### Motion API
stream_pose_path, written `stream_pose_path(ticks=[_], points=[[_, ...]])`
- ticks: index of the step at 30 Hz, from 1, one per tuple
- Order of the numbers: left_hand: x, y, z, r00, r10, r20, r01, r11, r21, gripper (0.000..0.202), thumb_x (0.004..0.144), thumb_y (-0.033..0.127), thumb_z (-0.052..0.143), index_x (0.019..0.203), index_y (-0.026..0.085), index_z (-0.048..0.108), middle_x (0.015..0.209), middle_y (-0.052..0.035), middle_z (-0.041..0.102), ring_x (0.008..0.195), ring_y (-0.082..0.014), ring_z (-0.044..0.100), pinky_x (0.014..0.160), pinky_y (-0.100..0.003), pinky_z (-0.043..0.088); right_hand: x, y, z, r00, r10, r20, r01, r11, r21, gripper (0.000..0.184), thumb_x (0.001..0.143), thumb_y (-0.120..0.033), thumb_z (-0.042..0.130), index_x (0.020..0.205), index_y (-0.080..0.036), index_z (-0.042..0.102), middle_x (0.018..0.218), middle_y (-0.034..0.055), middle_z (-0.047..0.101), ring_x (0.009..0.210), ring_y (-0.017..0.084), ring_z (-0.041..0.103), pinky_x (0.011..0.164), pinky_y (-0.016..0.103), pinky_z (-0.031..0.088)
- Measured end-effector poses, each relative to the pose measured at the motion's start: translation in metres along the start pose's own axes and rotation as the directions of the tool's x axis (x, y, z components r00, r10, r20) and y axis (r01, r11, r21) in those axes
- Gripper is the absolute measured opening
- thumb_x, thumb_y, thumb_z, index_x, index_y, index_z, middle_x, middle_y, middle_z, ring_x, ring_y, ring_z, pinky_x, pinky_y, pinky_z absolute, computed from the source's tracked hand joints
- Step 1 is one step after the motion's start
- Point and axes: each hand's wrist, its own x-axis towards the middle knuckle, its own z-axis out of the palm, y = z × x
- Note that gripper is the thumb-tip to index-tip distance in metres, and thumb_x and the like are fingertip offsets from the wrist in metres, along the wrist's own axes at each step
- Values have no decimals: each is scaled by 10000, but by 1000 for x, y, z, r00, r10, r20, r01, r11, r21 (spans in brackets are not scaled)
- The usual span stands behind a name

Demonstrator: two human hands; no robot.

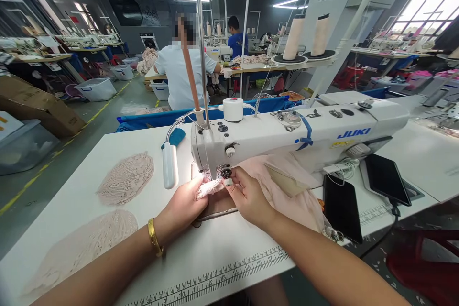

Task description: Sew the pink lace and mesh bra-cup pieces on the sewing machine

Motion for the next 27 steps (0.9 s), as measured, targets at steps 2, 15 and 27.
stream_pose_path(ticks=[2,15,27], points=[[3,-2,-1,999,-40,29,42,998,-52,212,865,142,491,911,249,668,825,2,722,752,-199,658,664,-288,506,-1,0,3,999,-11,-33,11,1000,4,167,1024,-385,526,1052,-235,593,960,33,692,907,198,656,835,312,530],[3,-6,-5,975,-115,189,139,983,-120,146,814,266,629,681,212,653,628,42,624,590,-160,566,529,-247,404,-2,0,4,998,9,-64,-10,1000,-8,200,1028,-421,502,1006,-234,569,894,17,641,852,191,617,787,295,510],[-5,0,-9,985,2,175,26,987,-157,201,873,275,647,696,181,633,704,28,586,662,-131,542,595,-237,395,-6,-4,3,999,44,9,-44,998,-50,197,1047,-406,496,973,-233,554,800,-11,601,728,169,562,673,277,450]])
